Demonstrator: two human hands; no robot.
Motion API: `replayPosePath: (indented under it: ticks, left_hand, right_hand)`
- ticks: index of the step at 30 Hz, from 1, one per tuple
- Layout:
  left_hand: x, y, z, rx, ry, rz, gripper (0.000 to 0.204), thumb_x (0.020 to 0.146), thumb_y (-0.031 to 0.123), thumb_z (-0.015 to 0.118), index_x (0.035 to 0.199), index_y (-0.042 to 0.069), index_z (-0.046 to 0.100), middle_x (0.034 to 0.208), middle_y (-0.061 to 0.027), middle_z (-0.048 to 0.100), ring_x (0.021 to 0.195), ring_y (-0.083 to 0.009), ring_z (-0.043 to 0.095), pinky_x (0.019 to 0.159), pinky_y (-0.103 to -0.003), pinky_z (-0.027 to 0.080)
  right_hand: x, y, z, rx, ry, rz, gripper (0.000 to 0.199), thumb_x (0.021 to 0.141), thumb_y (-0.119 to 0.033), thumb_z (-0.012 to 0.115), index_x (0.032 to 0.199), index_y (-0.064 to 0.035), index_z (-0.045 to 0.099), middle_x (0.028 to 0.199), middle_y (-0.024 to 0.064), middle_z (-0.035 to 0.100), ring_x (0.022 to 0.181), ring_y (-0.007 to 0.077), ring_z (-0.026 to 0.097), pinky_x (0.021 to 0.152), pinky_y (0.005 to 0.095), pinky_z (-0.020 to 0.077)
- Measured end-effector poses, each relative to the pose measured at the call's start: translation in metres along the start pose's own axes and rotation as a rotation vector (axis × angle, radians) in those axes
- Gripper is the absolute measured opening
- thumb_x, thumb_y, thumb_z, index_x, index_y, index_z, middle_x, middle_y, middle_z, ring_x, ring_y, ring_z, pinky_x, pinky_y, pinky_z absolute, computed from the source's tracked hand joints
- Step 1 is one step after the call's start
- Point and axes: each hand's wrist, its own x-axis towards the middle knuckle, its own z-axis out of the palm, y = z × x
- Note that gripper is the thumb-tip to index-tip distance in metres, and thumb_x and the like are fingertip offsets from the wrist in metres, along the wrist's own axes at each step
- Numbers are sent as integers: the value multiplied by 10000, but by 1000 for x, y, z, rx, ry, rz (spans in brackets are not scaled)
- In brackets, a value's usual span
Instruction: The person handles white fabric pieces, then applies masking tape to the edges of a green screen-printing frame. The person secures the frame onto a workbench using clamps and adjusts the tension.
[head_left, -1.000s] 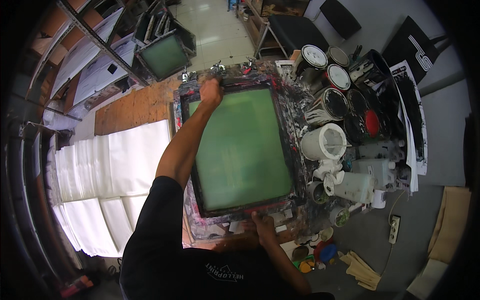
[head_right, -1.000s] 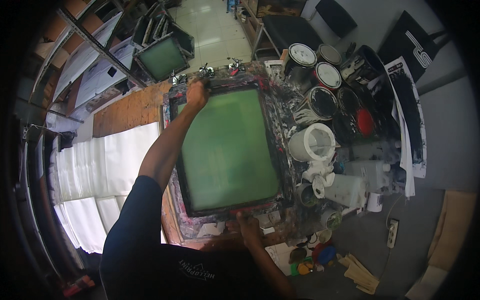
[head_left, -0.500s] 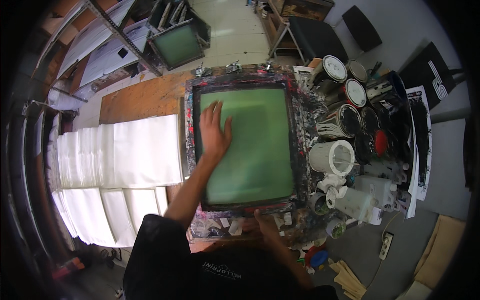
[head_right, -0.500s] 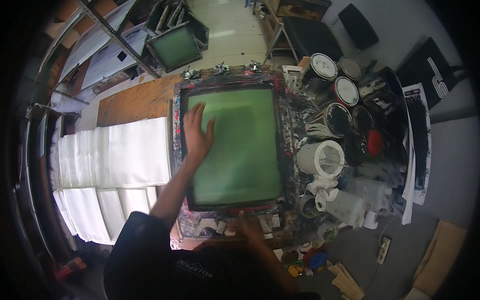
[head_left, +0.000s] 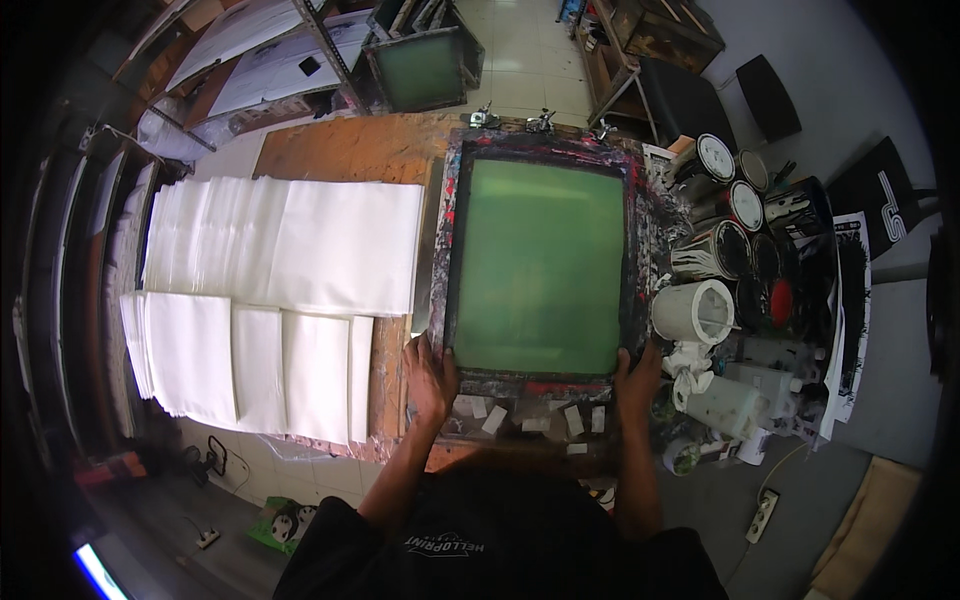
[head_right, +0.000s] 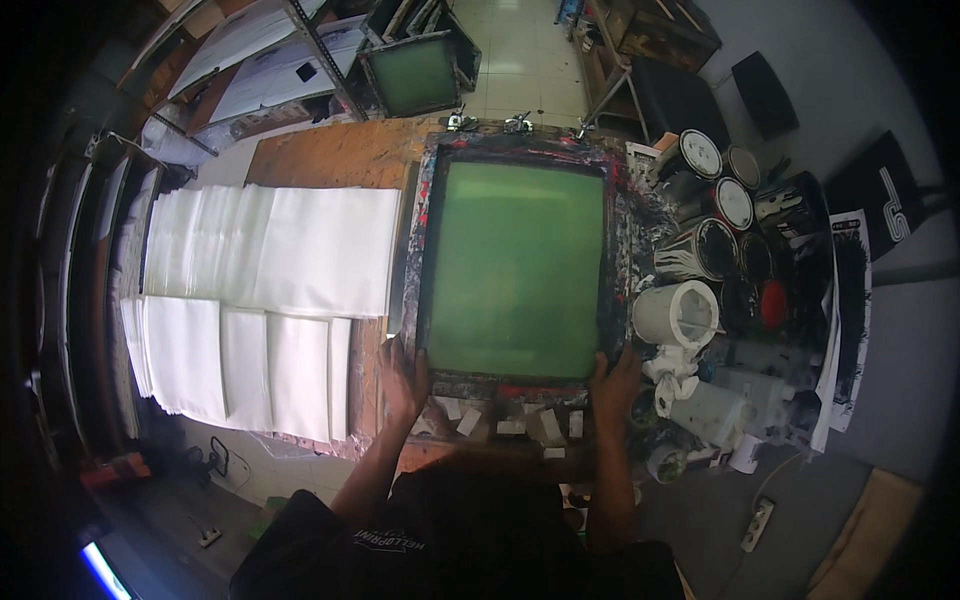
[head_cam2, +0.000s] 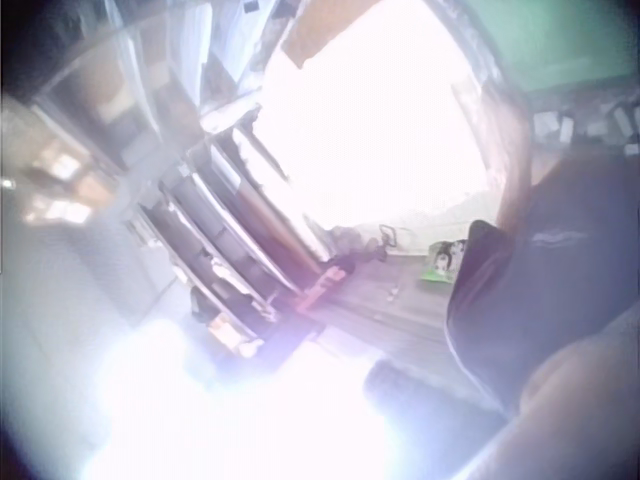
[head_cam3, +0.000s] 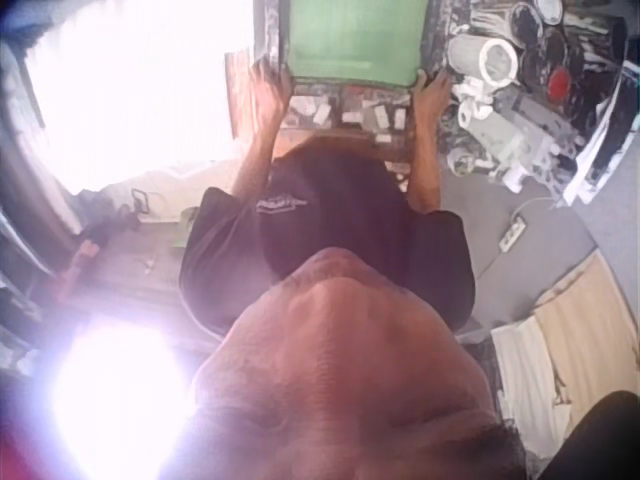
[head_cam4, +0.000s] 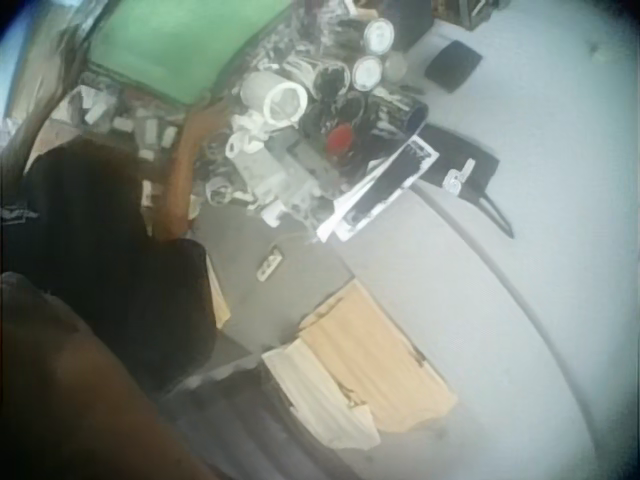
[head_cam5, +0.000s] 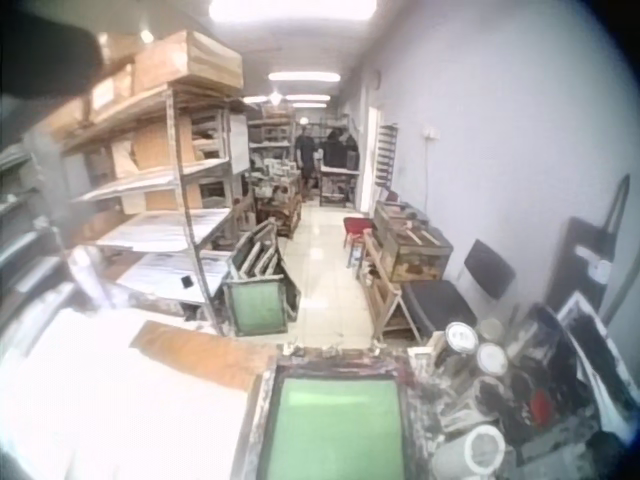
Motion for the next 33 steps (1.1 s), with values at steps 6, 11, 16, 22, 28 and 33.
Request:
replayPosePath:
  ticks: [6,11,16,22,28,33]
  left_hand:
    - [5,0,-9,-169,33,17,474,887,143,703,1295,-76,599,1222,-289,600,1133,-466,559,1018,-516,434]
    - [3,-8,-4,-190,57,14,470,872,154,723,1270,-73,621,1230,-288,603,1137,-460,566,1010,-511,442]
    - [2,-13,0,-215,82,1,489,849,166,741,1261,-74,630,1206,-281,607,1128,-445,573,1002,-498,451]
    - [1,-20,7,-335,100,-44,492,834,146,744,1263,-69,634,1126,-246,598,1072,-408,582,969,-480,471]
    - [5,-12,0,-278,97,30,490,832,124,760,1259,-82,637,1108,-231,587,1047,-373,583,944,-458,474]
    - [3,-22,9,-352,105,-72,477,841,122,767,1247,-95,643,1096,-223,586,1037,-358,587,927,-447,481]
  right_hand:
    - [-3,12,6,183,74,-39,478,962,-228,668,1260,124,544,1176,327,569,1095,495,556,955,534,440]
    - [-2,17,13,192,86,2,484,944,-228,684,1253,122,559,1158,314,595,1096,487,563,967,531,438]
    - [-3,19,16,137,114,-12,490,930,-255,698,1253,96,583,1144,292,614,1114,469,565,964,530,445]
    - [-3,20,28,88,141,58,539,919,-323,716,1283,56,594,1195,281,613,1136,461,566,974,523,449]
    - [-2,20,33,171,141,82,542,921,-312,712,1297,60,591,1233,281,593,1173,467,558,997,519,444]
    - [-2,17,37,132,154,94,538,912,-276,718,1300,68,576,1252,289,576,1190,467,543,1008,518,436]
